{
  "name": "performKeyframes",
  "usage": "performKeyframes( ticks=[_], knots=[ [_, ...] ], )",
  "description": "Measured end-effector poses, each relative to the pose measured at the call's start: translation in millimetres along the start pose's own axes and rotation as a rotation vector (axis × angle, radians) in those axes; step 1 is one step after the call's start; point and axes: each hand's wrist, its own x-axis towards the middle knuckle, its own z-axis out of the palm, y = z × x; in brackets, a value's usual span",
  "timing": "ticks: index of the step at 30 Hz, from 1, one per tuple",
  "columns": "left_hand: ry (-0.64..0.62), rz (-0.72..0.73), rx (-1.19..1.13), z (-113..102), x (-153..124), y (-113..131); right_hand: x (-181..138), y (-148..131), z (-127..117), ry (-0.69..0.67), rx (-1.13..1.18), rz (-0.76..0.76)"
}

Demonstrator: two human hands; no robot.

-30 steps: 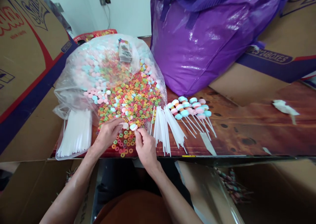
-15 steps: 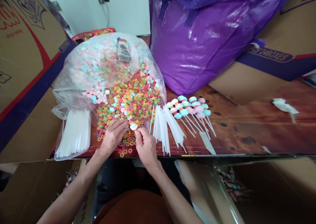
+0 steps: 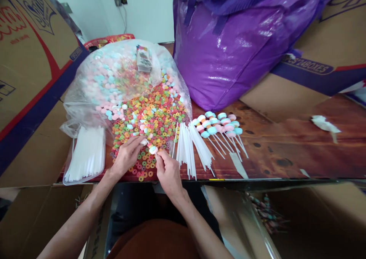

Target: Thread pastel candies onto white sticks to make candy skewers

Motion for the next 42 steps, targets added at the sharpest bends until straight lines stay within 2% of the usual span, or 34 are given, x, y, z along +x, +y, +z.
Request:
performKeyframes(
  ticks=[2,4,7,12,16,22,26,29,35,38,42],
  knots=[
    [0.071,-0.258,-0.196,3.5,-1.4,3.0,-2.2,-0.9,0.8,-0.016,0.001,-0.009],
    [0.1,-0.449,-0.387,7.0,-2.9,4.9,-3.8,-3.0,1.8,-0.03,-0.016,-0.029],
    [0.146,-0.538,-0.543,10.9,-5.1,6.1,-4.9,-6.5,3.5,-0.038,-0.075,-0.078],
    [0.197,-0.549,-0.564,16.0,-8.7,8.2,-4.7,-7.9,7.4,-0.012,-0.162,-0.146],
    [0.234,-0.539,-0.487,19.7,-12.1,13.3,-3.9,-7.2,9.8,-0.001,-0.206,-0.157],
    [0.301,-0.362,-0.145,18.9,-17.4,24.1,-1.7,-12.6,14.7,0.011,-0.262,-0.139],
    [0.293,-0.296,-0.062,18.8,-21.9,27.4,-1.7,-16.2,20.0,0.007,-0.216,-0.104],
    [0.27,-0.286,-0.071,20.0,-26.2,28.5,-2.8,-17.4,23.0,0.014,-0.167,-0.079],
    [0.255,-0.455,-0.262,23.1,-31.2,31.3,0.4,-16.9,27.5,0.002,-0.154,-0.083],
    [0.243,-0.433,-0.304,25.4,-31.2,33.8,2.4,-14.5,30.2,0.01,-0.14,-0.049],
    [0.152,-0.384,-0.357,23.6,-27.7,35.8,3.7,-10.0,25.2,0.01,-0.137,0.005]
  ],
)
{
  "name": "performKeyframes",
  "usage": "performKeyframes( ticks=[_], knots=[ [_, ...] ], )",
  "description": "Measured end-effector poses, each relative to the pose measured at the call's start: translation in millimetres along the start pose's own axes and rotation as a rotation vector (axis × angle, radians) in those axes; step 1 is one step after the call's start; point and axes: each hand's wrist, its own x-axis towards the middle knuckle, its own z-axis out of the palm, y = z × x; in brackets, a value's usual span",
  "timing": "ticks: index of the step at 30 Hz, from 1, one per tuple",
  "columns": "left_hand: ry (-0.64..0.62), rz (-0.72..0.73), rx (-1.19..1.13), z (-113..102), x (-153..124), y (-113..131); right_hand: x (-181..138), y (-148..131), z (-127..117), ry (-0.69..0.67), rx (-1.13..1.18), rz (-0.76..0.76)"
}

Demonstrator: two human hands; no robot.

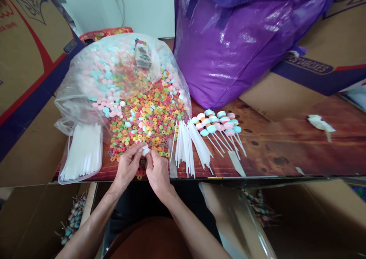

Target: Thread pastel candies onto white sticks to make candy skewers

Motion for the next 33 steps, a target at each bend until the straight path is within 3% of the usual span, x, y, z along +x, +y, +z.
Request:
performKeyframes(
  ticks=[3,7,11,21,25,30,33],
  knots=[
    [-0.008,0.042,0.048,-5.1,10.7,3.0,2.2,4.9,-12.4,-0.016,0.032,0.057],
    [0.064,0.218,0.453,-12.3,33.4,2.3,4.2,10.5,-27.8,0.008,0.097,0.106],
    [-0.025,0.316,0.725,-12.3,47.8,-0.8,2.8,13.0,-28.7,0.019,0.108,0.105],
    [-0.097,0.158,0.803,-3.7,63.4,11.7,3.2,11.5,-25.3,-0.003,0.114,0.09],
    [-0.056,0.179,0.741,-1.2,65.3,9.2,2.5,12.1,-25.6,-0.003,0.105,0.077],
    [0.09,0.146,0.374,-8.0,59.8,-1.8,1.5,12.1,-24.3,-0.033,0.098,0.068],
    [0.107,0.088,0.204,-14.5,55.6,-5.8,0.9,11.4,-22.8,-0.055,0.082,0.049]
  ],
)
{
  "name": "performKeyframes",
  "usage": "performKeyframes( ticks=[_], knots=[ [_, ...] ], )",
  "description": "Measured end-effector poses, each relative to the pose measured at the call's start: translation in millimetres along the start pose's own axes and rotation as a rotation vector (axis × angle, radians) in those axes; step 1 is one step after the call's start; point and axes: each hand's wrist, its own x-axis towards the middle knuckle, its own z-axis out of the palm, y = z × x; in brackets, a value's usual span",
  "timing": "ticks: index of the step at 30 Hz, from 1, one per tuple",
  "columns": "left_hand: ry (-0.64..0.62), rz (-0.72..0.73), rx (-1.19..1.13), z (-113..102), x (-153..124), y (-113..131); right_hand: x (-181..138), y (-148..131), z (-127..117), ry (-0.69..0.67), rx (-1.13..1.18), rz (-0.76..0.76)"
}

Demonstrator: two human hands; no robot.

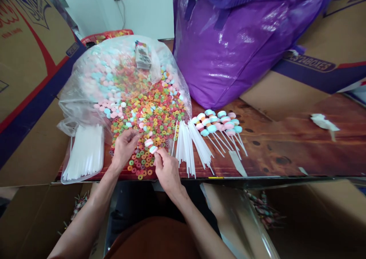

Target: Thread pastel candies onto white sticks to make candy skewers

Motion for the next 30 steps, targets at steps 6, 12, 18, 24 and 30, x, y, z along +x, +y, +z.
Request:
performKeyframes(
  ticks=[6,12,18,24,30],
  knots=[
    [-0.08,0.074,0.11,-1.2,-0.1,5.8,-1.7,1.7,-0.3,0.038,0.02,0.029],
    [-0.195,0.176,0.523,9.7,3.5,16.6,-2.5,1.9,-3.3,0.05,0.033,0.044],
    [-0.114,0.187,0.497,11.9,-5.3,11.3,-4.1,0.7,-0.8,0.033,0.05,0.037],
    [-0.162,0.202,0.466,10.3,-7.1,7.7,-3.7,2.2,1.5,0.028,0.038,0.022],
    [-0.231,0.224,0.557,8.3,-0.6,10.3,-4.3,2.4,-1.5,0.029,0.024,0.035]
  ],
)
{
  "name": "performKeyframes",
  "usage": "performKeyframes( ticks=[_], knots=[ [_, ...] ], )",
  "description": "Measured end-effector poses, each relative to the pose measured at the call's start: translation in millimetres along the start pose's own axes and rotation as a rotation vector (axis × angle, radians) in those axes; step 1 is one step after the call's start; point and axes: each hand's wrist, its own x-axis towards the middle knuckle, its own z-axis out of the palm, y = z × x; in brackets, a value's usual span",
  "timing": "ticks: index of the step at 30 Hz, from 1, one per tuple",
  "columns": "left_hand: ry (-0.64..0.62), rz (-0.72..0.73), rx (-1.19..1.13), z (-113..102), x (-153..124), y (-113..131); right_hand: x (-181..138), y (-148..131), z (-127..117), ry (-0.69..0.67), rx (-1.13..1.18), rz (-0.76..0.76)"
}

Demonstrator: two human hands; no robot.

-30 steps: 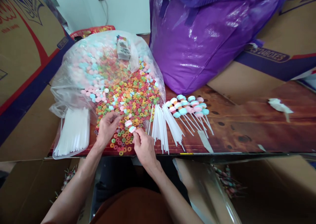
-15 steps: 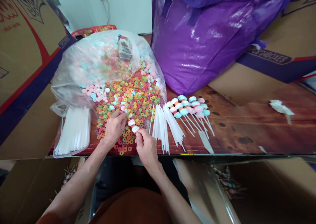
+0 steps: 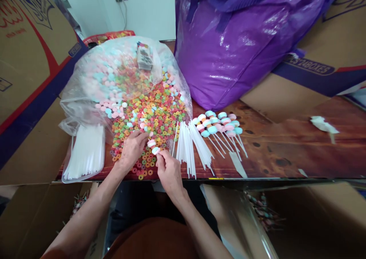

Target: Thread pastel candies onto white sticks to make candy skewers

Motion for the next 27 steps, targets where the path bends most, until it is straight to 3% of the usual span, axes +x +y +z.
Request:
performKeyframes(
  ticks=[5,8,13,16,19,27],
  knots=[
    [-0.041,-0.021,0.052,0.4,1.2,5.1,0.2,1.0,-1.2,0.016,-0.015,-0.001],
    [0.02,-0.042,0.009,5.8,-0.3,6.5,-0.4,1.3,-1.0,0.014,-0.016,-0.001],
    [0.223,-0.181,-0.482,9.5,-2.1,-2.1,-0.6,-1.2,-1.2,-0.017,0.009,-0.002],
    [0.168,-0.318,-0.847,5.5,-2.9,-4.6,0.7,-4.1,-0.1,-0.029,0.029,-0.006],
    [0.109,-0.389,-1.048,0.7,-6.0,-1.9,1.9,-5.5,1.0,-0.025,0.037,-0.009],
    [0.137,-0.253,-0.861,-4.7,-15.2,5.5,1.6,-2.7,6.1,0.029,0.032,-0.018]
  ],
)
